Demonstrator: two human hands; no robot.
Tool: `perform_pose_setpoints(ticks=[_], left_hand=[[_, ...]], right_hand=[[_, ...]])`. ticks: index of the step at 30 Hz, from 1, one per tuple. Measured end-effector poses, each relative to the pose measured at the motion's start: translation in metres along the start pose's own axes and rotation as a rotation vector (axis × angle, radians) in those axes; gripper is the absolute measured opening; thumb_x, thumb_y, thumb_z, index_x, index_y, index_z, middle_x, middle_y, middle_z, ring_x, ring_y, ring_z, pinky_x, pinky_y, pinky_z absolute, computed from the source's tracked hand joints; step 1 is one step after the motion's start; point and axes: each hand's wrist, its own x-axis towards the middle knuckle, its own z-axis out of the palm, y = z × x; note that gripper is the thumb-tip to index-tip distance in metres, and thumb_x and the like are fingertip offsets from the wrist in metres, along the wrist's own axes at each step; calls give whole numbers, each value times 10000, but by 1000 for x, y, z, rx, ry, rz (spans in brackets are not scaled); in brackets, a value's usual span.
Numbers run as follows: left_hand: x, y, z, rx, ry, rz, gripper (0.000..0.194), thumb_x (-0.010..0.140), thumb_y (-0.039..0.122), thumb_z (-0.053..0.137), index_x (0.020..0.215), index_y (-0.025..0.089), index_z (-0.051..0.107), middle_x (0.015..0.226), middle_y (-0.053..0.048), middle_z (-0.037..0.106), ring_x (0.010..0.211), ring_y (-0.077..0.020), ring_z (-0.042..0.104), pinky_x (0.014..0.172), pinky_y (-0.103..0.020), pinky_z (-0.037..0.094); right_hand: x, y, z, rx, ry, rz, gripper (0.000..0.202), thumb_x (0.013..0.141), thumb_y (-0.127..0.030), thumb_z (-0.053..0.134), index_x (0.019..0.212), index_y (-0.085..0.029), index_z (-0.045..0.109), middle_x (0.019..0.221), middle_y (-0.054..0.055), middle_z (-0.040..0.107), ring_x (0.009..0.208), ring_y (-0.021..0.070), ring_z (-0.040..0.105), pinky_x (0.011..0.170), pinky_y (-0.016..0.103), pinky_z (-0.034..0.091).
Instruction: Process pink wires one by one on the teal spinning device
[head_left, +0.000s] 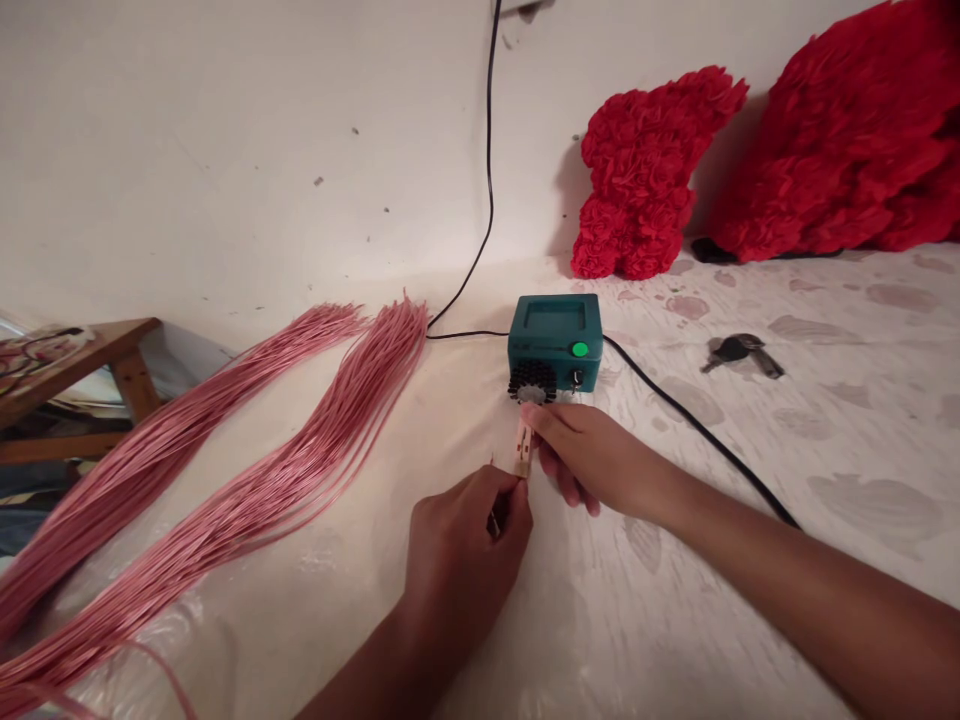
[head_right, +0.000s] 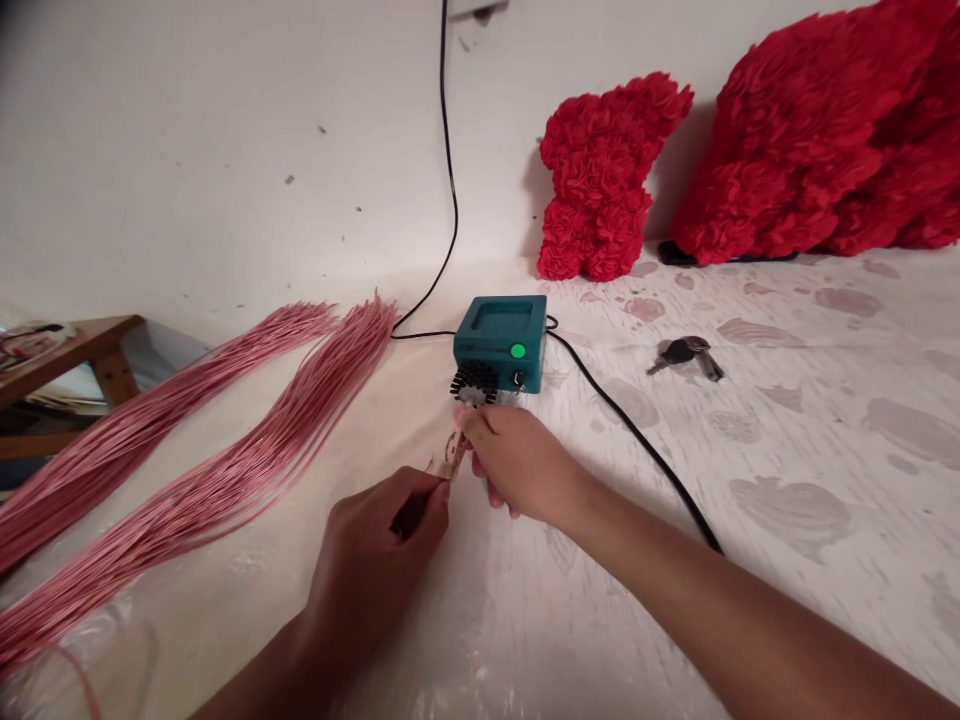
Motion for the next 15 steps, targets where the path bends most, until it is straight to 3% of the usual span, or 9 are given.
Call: perform_pose_setpoints(ticks=[8,15], left_hand=[[0,-3,-1,21,-13,27,171,865,184,551,731,168,655,549,34,605,455,-89,484,476,-206,343],[2,-3,-2,43,-9,72,179,859,174,541,706,168,635,535,34,589,444,-86,474,468,-204,330]], right_hand=[[-4,-1,3,-50,31,-18,489,1006,-499,280,715,-194,526,583,-23,503,369,93,483,273,191,343],[-5,0,3,-96,61,-59,508,1010,-502,281,679,-191,510,519,-25,490,366,86,471,316,186,317]])
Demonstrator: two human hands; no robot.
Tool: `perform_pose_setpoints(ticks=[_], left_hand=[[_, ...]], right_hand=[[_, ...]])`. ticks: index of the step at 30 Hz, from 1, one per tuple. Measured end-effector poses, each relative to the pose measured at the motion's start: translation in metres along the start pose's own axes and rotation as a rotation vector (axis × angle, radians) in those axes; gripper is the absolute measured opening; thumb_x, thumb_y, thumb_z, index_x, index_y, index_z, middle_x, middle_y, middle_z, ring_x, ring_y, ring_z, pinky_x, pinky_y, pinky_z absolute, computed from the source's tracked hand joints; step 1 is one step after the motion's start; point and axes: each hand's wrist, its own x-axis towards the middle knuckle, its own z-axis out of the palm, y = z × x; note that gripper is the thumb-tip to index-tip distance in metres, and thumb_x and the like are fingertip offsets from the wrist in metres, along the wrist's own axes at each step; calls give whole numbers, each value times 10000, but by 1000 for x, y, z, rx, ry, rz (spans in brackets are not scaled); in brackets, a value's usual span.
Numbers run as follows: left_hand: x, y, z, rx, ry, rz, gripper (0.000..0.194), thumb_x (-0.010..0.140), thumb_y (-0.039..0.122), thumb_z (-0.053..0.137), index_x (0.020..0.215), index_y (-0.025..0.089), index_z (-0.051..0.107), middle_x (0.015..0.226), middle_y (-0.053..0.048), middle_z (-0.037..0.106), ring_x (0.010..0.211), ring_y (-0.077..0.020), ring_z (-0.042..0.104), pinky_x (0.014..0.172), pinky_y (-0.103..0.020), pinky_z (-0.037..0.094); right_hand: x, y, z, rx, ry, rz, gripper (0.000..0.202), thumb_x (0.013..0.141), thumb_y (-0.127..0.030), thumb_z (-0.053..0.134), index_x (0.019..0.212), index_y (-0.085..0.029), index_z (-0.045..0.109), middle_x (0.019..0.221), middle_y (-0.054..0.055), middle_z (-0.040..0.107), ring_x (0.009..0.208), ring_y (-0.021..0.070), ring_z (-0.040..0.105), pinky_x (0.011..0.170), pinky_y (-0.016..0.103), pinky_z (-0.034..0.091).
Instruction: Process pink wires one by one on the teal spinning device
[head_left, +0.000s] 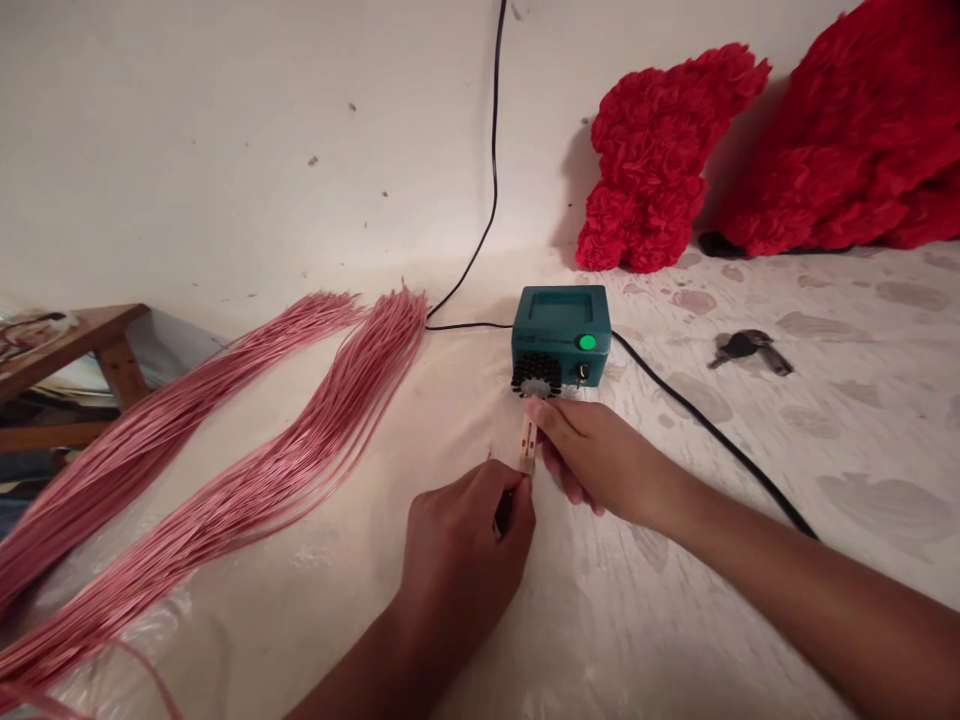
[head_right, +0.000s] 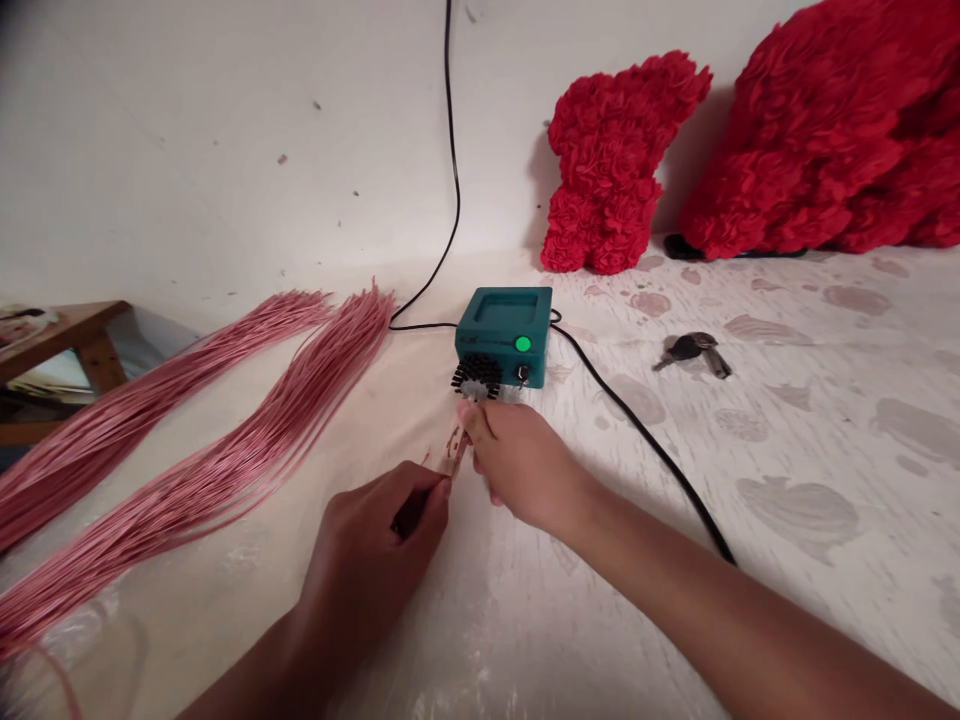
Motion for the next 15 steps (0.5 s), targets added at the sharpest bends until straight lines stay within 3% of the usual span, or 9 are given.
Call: perform_pose_setpoints(ticks=[10,15], left_hand=[[1,-1,-2,13,-1,24,183,861,164,544,694,168,618,533,46,572,428,-75,414,458,-206,308],[3,-1,-3,16,-28,24,195,871,168,523,697,174,610,555,37,585,446,-83,440,473,-209,324]], right_hand=[[3,1,0,2,-18,26,497,985,-553,283,721,-204,516,610,-17,529,370,97,488,268,210,322],[3,-9,-17,-111,-51,-18,494,962,-527,383,599,-205,476,507,-22,493,380,113,468,354,240,340]])
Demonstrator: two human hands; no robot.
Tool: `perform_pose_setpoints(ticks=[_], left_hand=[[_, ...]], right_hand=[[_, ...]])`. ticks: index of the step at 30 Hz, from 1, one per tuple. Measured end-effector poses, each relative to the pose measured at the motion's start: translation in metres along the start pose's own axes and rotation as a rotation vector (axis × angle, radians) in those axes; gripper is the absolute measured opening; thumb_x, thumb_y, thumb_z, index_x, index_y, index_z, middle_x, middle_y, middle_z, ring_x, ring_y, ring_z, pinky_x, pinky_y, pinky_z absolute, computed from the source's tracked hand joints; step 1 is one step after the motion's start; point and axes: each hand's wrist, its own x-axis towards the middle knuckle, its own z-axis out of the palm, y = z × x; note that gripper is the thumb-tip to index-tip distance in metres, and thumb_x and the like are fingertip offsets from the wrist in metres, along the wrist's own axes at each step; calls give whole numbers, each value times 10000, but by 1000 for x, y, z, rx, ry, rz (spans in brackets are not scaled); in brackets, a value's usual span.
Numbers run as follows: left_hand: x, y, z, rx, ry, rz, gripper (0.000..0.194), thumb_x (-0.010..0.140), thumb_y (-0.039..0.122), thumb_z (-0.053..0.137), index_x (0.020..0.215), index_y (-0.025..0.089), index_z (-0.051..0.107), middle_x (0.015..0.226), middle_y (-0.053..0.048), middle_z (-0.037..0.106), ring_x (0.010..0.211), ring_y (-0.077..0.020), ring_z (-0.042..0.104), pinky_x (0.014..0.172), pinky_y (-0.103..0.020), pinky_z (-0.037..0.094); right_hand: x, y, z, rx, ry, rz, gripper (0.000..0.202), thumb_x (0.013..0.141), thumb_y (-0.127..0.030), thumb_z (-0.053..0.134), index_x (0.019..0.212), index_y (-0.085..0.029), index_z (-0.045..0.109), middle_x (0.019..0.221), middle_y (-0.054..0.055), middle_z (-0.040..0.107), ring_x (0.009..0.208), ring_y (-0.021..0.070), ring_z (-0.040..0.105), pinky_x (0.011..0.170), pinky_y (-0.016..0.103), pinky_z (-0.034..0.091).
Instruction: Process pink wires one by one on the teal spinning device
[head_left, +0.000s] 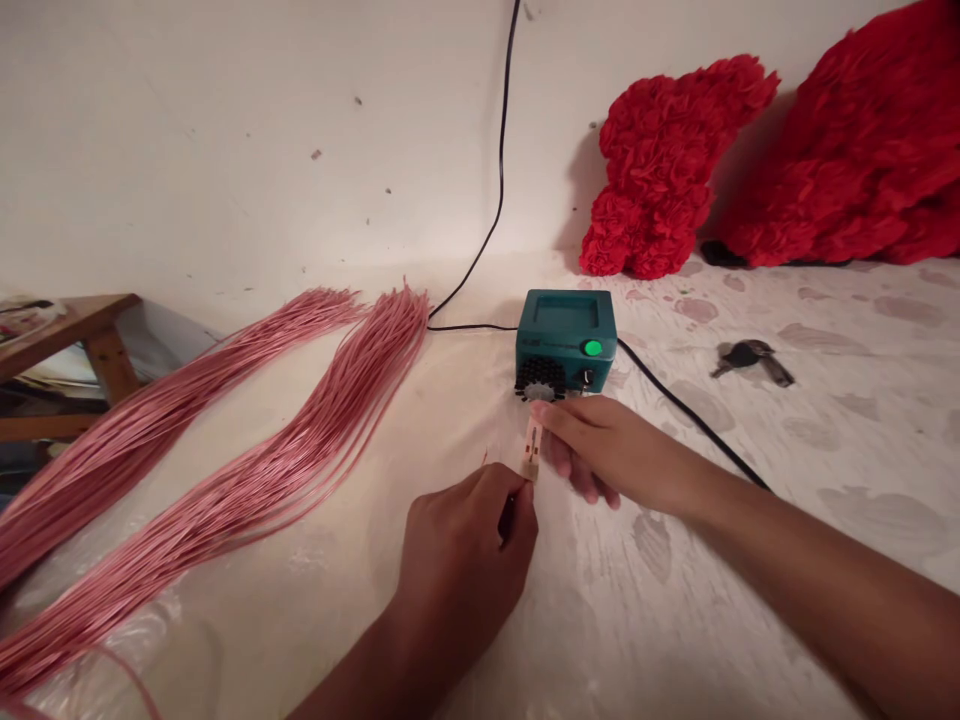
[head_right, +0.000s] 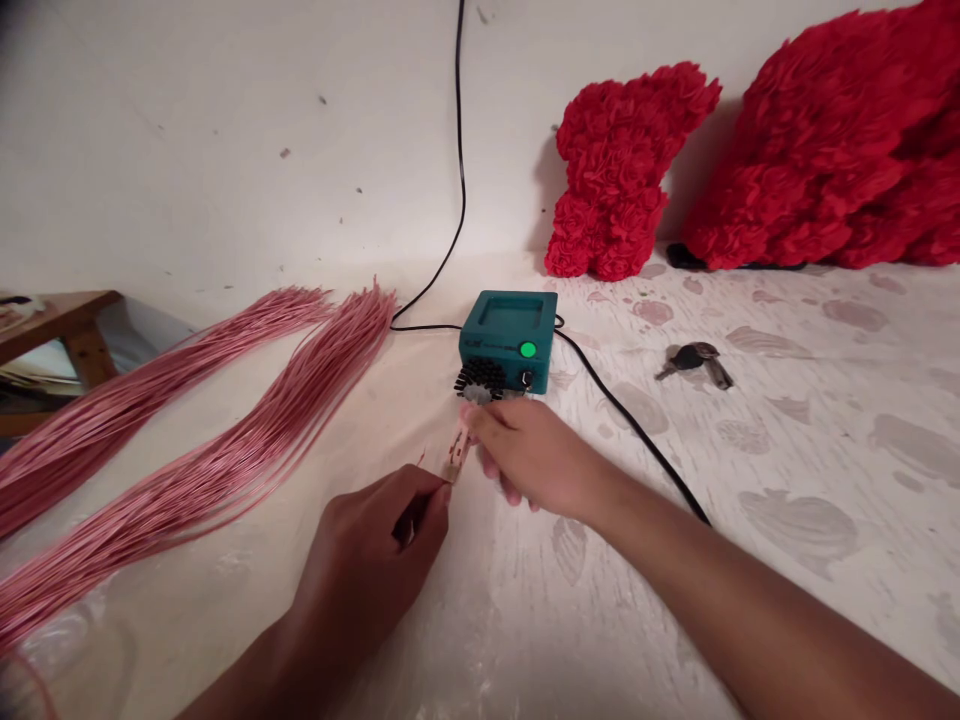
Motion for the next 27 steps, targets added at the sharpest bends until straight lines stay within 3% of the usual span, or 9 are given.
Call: perform_pose_setpoints(ticks=[2,5,6,9,11,16,27], left_hand=[[1,0,0,-3,-1,1,199,867,161,515,690,176,606,554,36,585,447,-85,451,476,-210,329],[1,0,0,-18,-6,-13,193,857,163,520,685,177,605,550,38,582,447,-87,459,473,-211,333],[1,0,0,-24,-6,-18,189,854,166,524,685,177,606,547,40,578,446,-87,458,470,-210,333],[1,1,-1,-36,-1,-25,186,846,164,532,674,176,602,527,48,556,435,-82,436,461,-209,324],[1,2,-1,-39,-1,-26,189,842,159,535,665,175,598,514,52,540,427,-79,418,455,-207,318],[2,3,-2,-42,5,-35,191,829,153,553,645,172,601,494,59,519,422,-74,413,454,-205,314],[2,3,-7,-51,25,11,208,807,113,561,607,161,578,492,70,490,437,-59,406,454,-183,316]], right_hand=[[0,-2,-15,-108,138,-85,417,929,-474,493,608,-208,474,525,-23,480,466,126,474,449,253,336],[3,4,-40,-403,592,-243,203,932,-397,507,835,-230,570,597,-13,529,554,163,486,552,286,324],[5,9,-46,-474,668,-248,189,939,-401,495,946,-238,590,618,-6,552,570,178,505,567,296,328],[13,28,-54,-515,635,-218,349,956,-453,463,1217,-242,560,705,19,615,631,220,571,604,313,365],[17,37,-51,-476,613,-236,408,970,-468,438,1287,-233,542,756,31,637,669,229,597,638,320,394],[20,36,-41,-440,622,-223,442,968,-479,448,1315,-228,557,710,19,618,667,227,602,636,310,407],[21,32,-41,-475,618,-200,408,972,-466,431,1279,-228,556,706,21,615,686,242,609,639,316,405]])
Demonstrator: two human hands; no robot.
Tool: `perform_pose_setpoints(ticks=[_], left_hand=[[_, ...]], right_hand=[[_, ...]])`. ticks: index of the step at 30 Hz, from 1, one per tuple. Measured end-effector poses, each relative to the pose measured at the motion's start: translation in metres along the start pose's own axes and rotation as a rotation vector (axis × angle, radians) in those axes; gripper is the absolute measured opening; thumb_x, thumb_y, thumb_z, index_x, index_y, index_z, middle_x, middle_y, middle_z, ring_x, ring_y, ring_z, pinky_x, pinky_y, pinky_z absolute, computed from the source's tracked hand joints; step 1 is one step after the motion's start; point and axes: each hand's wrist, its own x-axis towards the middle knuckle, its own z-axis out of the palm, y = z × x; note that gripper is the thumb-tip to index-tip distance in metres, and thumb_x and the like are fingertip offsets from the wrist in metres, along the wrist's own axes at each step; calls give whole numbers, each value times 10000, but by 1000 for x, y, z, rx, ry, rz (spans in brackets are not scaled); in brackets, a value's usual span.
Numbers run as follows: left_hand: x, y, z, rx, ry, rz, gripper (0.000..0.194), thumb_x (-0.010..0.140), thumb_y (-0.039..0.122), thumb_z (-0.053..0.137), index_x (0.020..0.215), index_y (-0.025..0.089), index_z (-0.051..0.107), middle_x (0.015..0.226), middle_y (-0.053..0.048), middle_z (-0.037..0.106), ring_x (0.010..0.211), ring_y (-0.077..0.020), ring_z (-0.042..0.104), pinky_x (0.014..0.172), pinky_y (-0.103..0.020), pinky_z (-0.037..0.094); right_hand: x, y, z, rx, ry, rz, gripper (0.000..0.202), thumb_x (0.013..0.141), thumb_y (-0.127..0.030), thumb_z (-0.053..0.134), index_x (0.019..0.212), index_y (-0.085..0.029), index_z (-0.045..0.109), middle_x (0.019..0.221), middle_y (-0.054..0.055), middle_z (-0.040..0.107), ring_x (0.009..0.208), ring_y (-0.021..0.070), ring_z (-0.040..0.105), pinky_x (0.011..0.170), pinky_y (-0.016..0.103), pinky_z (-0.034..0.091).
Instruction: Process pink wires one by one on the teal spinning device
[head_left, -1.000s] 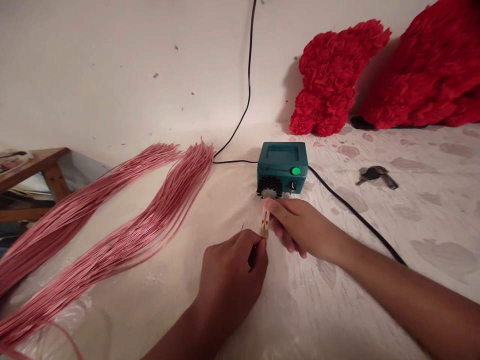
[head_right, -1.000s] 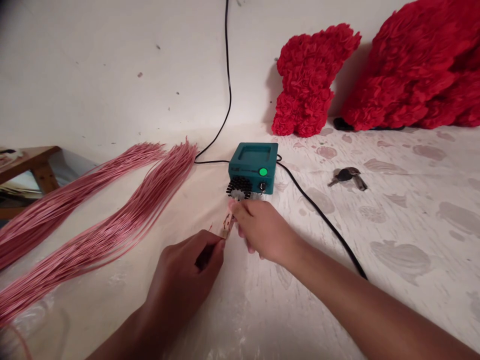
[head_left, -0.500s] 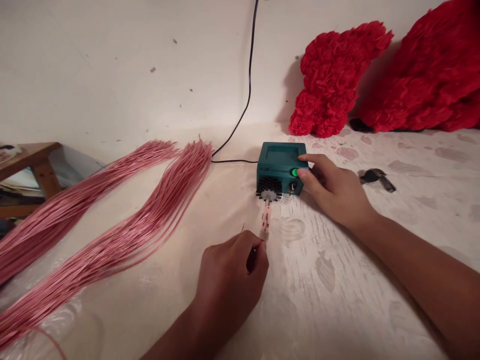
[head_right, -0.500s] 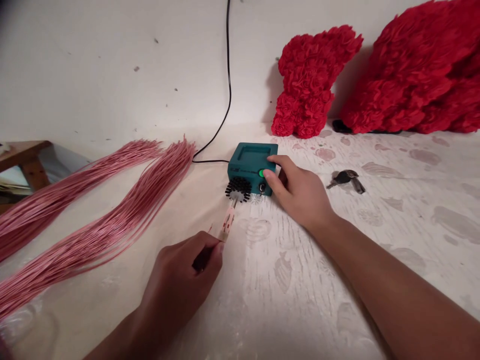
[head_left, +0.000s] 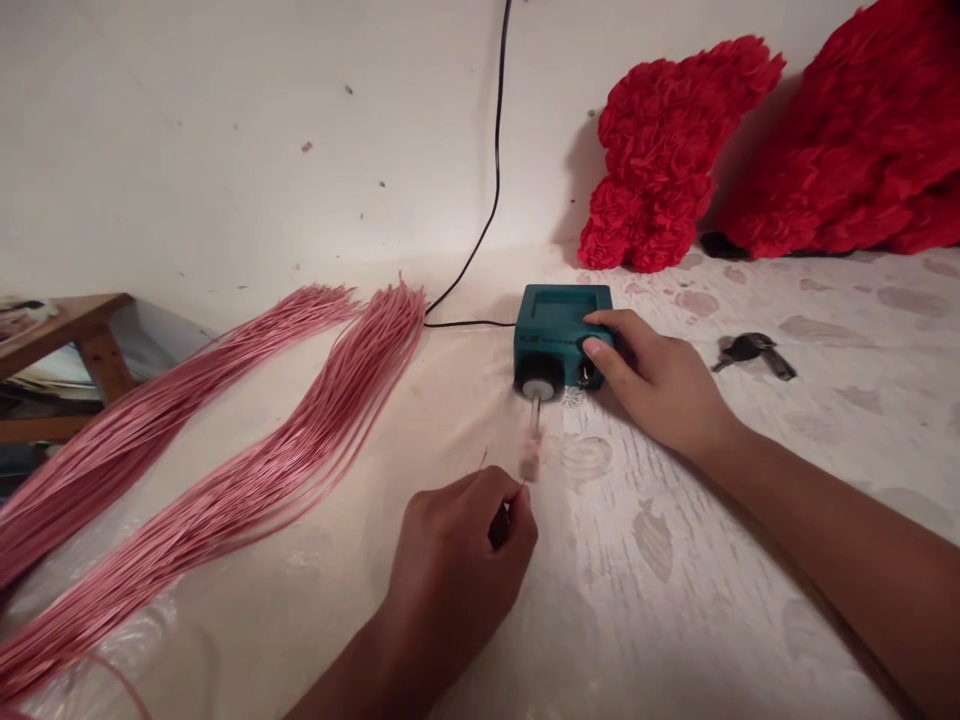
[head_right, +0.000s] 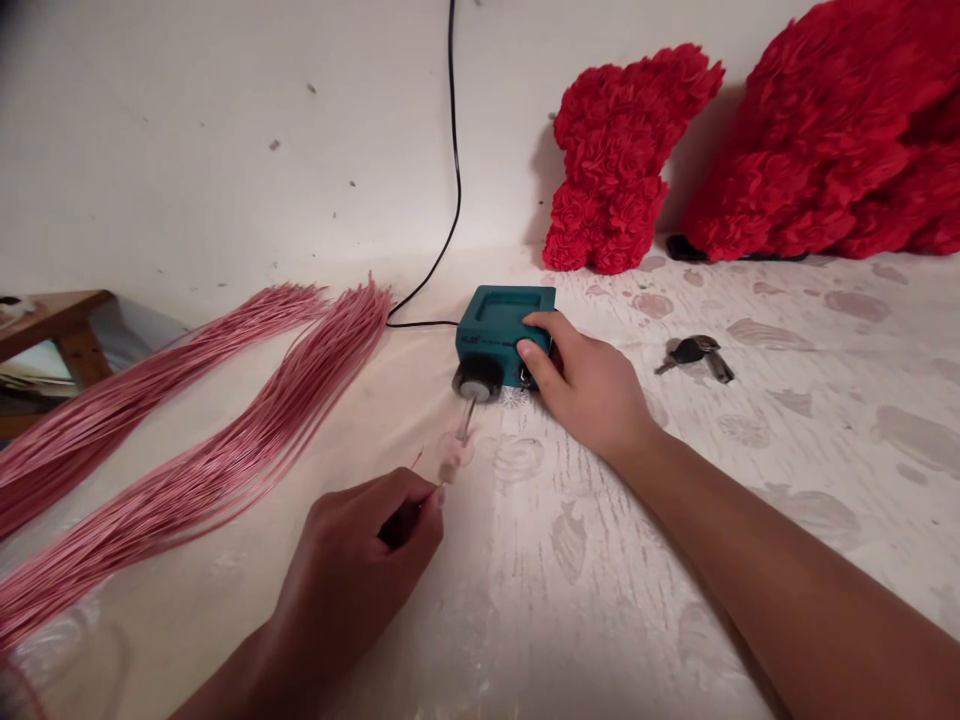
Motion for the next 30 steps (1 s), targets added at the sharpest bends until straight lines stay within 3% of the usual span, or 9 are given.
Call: perform_pose_setpoints(ticks=[18,21,23,24,25,27,28,30], left_hand=[[-7,1,-17,-168,-32,27,177,815,91,536,677,178,606,543,69,565,448,-45,453,443,-134,348],[-9,0,-17,-184,-27,17,173,823,89,535,698,187,603,552,71,553,454,-50,453,443,-136,353],[-10,0,-17,-191,-18,24,175,826,87,531,701,189,599,553,72,545,450,-52,446,436,-138,351],[-10,0,-17,-197,-15,31,174,829,87,532,705,190,599,556,72,547,446,-52,443,432,-140,350],[-9,0,-17,-202,-13,38,172,833,88,534,713,190,603,558,73,552,442,-51,442,429,-141,350],[-9,0,-18,-212,-7,42,160,842,94,546,733,191,611,568,74,568,438,-51,448,429,-144,355],[-8,0,-18,-218,-2,44,152,847,100,553,740,190,614,571,74,574,437,-50,452,431,-145,357],[-8,0,-19,-232,10,53,143,855,110,563,747,188,615,577,73,584,444,-51,461,440,-147,366]], right_hand=[[0,10,6,71,103,-58,395,950,-457,492,1248,-223,603,628,-26,588,562,172,581,567,276,430],[-4,1,-4,90,256,-78,334,937,-369,522,1206,-204,630,672,-16,595,586,155,568,602,276,440],[-9,-17,-18,144,341,-134,203,908,-298,561,1041,-202,680,669,-18,591,568,133,539,579,256,429],[-13,-28,-25,182,267,-181,139,900,-270,571,937,-210,691,672,-21,608,557,118,539,555,240,419],[-17,-40,-33,225,101,-244,129,904,-242,561,891,-223,688,663,-34,617,524,100,522,519,224,401],[-26,-62,-44,318,-309,-365,155,896,-196,570,966,-267,688,647,-75,614,483,67,507,475,195,373],[-30,-70,-47,333,-454,-402,203,889,-170,576,1015,-289,681,657,-85,617,522,63,538,504,185,387],[-37,-79,-49,341,-575,-432,259,880,-164,596,1073,-322,668,693,-95,627,603,62,575,566,180,407]])
